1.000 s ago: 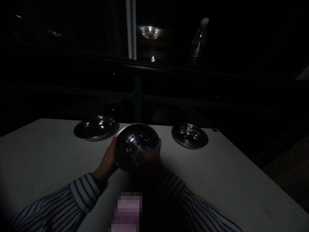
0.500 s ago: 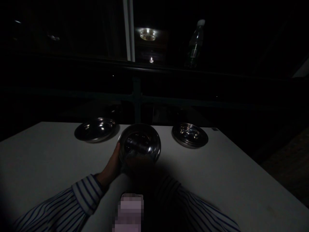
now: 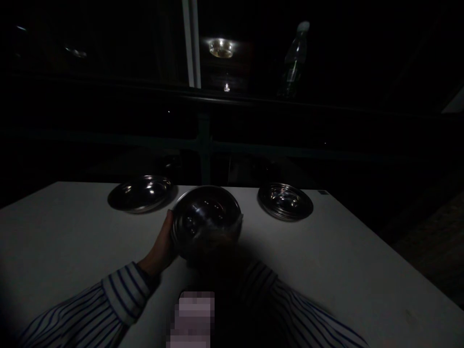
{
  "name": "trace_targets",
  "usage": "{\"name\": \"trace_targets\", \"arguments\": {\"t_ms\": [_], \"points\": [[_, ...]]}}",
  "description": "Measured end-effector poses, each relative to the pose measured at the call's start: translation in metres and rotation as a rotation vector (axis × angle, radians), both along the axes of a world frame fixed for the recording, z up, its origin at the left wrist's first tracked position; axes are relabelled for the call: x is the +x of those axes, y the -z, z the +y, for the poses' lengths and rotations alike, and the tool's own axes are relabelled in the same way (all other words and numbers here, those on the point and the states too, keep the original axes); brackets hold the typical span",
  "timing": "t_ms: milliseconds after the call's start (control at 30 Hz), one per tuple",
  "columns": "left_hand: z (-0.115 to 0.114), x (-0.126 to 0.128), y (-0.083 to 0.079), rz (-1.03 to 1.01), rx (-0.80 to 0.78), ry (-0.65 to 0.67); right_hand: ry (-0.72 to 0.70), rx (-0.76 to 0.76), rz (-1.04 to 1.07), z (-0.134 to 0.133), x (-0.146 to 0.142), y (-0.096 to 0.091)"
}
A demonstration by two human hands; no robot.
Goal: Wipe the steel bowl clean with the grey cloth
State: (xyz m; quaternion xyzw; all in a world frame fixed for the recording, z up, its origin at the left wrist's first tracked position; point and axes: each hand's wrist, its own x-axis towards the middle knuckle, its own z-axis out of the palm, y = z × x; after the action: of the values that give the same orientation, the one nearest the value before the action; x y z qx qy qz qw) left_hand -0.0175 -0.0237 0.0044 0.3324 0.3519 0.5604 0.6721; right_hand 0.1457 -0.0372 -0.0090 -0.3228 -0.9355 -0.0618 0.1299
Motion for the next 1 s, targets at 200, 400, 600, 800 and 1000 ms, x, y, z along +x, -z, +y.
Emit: {"name": "trace_targets", "arguments": {"t_ms": [200,400,600,800,1000], "points": [[0.002,0.0,0.002,-0.006,0.006,-0.04,-0.003,0.055,0.046,-0.008,-0.011,-0.003],[0.0,-0.002,-0.003,0.011,0.026,-0.016,-0.021,-0.02,-0.019,0.001,0.003,0.008],[-0.003,-0.003,-0.008,-0.005,-0.059,0.052,0.04,0.03,0.116,-0.013,-0.017,-0.004],[0.0,-0.002,-0.006,0.03,-0.034,0.005,0.063,-0.097,-0.005,-0.019,-0.007,-0.021],[0.0,-0.004,-0.005,0.006,-0.007,0.06,0.015,0.049,0.118,-0.013,-0.014,-0.001]]}}
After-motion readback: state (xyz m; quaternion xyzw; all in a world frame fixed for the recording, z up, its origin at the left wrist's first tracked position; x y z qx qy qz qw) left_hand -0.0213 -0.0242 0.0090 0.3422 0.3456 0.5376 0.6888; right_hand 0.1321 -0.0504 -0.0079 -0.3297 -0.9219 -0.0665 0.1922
